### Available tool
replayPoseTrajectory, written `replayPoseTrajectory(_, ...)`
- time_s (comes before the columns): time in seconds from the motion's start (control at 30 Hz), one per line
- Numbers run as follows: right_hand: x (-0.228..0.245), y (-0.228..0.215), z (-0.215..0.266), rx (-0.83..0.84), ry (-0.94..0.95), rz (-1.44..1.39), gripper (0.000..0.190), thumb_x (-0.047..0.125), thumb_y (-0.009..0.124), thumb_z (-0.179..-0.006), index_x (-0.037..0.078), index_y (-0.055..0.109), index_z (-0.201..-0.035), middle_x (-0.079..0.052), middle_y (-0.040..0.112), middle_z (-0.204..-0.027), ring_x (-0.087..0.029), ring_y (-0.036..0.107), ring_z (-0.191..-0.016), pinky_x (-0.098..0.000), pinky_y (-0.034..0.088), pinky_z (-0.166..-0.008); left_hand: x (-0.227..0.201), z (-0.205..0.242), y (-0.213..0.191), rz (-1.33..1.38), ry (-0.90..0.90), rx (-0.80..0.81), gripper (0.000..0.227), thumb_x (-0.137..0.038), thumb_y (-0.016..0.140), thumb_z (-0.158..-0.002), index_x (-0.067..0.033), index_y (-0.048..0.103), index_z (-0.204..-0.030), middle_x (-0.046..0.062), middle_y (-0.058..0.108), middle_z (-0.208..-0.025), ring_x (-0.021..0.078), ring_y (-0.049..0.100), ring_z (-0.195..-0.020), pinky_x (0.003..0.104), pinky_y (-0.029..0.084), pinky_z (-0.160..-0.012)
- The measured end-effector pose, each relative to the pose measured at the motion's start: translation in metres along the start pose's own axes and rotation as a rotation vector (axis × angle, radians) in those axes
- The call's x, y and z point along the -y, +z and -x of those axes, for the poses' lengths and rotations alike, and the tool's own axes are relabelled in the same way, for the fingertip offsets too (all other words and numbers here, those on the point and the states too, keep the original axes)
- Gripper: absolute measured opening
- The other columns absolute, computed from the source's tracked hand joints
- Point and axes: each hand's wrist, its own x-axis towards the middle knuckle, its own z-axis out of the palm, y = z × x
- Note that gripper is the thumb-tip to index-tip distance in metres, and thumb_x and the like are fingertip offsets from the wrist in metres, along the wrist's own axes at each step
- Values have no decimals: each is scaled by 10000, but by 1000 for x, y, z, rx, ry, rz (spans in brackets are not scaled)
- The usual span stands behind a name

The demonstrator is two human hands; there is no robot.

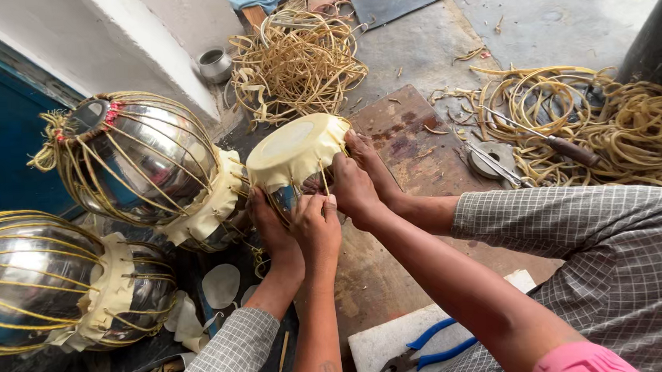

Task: The person prepares and repairs a tabla drum by trimming the excess leather of the drumhead using a knife and pulling the material tight by hand and with pliers.

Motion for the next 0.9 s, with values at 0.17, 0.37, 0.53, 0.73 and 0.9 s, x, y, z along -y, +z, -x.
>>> replayPoseTrajectory(0.17,-17,-9,4,142,-225,-151,205,148,721,-803,12,626,-924,-191,668,-977,-410,652,-944,-483,517,-798,8,-12,13,17,-10,-35,182,-201,690,-954,-48,657,-861,130,657,-917,365,621,-879,473,503,-786)
replayPoseTrajectory(0.37,-57,-17,78,458,-300,-155,304,40,639,-664,-1,618,-965,-186,663,-963,-385,659,-950,-472,546,-783,37,-14,77,1126,-972,196,230,-265,549,-1038,-86,649,-933,68,566,-695,216,514,-593,352,423,-546)
replayPoseTrajectory(0.53,-114,16,182,794,-350,454,227,183,589,-926,144,668,-1136,-152,646,-1064,-385,660,-919,-518,553,-703,81,-6,90,596,-220,-41,212,-202,562,-1043,-37,672,-967,78,717,-875,215,666,-814,334,525,-751)
replayPoseTrajectory(0.73,-155,13,286,856,-668,842,299,225,710,-828,155,657,-1114,-123,596,-1074,-353,603,-942,-461,554,-563,66,-23,78,376,-382,62,211,-242,575,-992,-83,704,-942,128,709,-784,277,694,-729,381,519,-695)
replayPoseTrajectory(0.9,-110,-23,233,1186,-334,639,563,284,799,-665,84,654,-1171,-177,558,-1156,-409,563,-1060,-483,580,-724,64,-17,75,364,-306,-30,207,-243,574,-1000,-87,699,-944,126,738,-859,312,711,-789,407,528,-710)
